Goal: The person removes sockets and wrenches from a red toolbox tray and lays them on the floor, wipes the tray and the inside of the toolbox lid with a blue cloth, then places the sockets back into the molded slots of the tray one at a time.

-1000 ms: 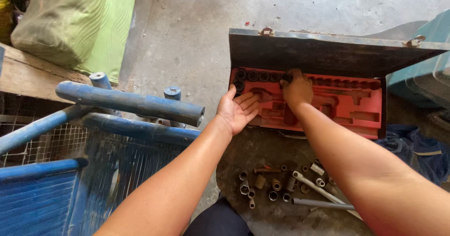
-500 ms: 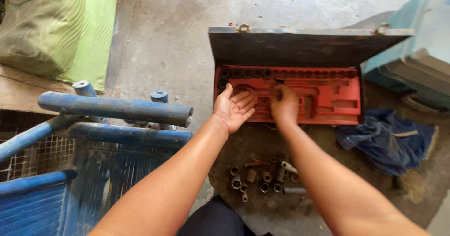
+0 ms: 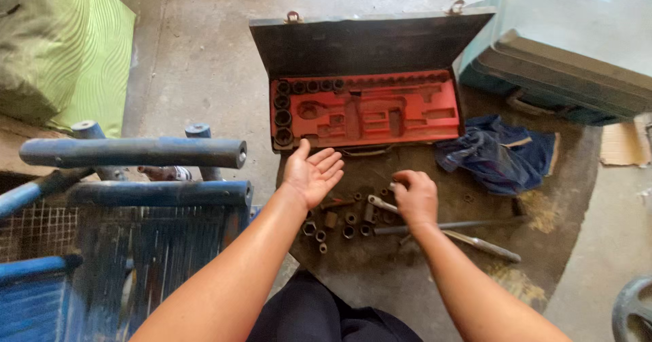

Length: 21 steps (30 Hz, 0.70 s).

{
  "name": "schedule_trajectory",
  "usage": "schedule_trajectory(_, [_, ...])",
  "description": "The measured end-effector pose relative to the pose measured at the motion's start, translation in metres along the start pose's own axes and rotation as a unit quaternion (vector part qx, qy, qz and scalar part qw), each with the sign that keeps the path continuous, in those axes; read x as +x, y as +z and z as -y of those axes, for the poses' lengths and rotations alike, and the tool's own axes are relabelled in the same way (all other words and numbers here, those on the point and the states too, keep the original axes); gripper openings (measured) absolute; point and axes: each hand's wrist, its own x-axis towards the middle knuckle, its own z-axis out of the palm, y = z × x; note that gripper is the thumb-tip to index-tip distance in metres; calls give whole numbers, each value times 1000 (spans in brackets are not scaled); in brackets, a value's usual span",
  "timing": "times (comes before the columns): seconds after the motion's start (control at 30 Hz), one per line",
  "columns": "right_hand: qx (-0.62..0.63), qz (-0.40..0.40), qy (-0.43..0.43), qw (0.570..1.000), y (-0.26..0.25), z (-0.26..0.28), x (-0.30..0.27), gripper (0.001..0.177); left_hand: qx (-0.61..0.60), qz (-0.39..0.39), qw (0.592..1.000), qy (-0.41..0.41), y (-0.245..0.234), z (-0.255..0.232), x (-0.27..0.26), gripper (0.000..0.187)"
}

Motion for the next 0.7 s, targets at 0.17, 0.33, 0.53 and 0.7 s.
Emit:
schedule_trajectory(0.17, [-44, 4, 43, 998, -40, -51, -26, 14, -48, 0, 998, 31, -20, 19, -26, 86])
schedule_trajectory(0.33, [-51, 25, 29, 998, -48, -64, -42, 14, -80, 17, 994, 67, -41, 35, -48, 86])
schedule_trajectory(0.53, [-26, 61, 1, 998, -45, -44, -55, 15, -119, 17, 986, 116, -65, 47, -75, 87])
schedule_trajectory(0.7, [-8, 95, -4, 995, -37, -26, -61, 16, -141, 17, 979, 147, -87, 54, -95, 88])
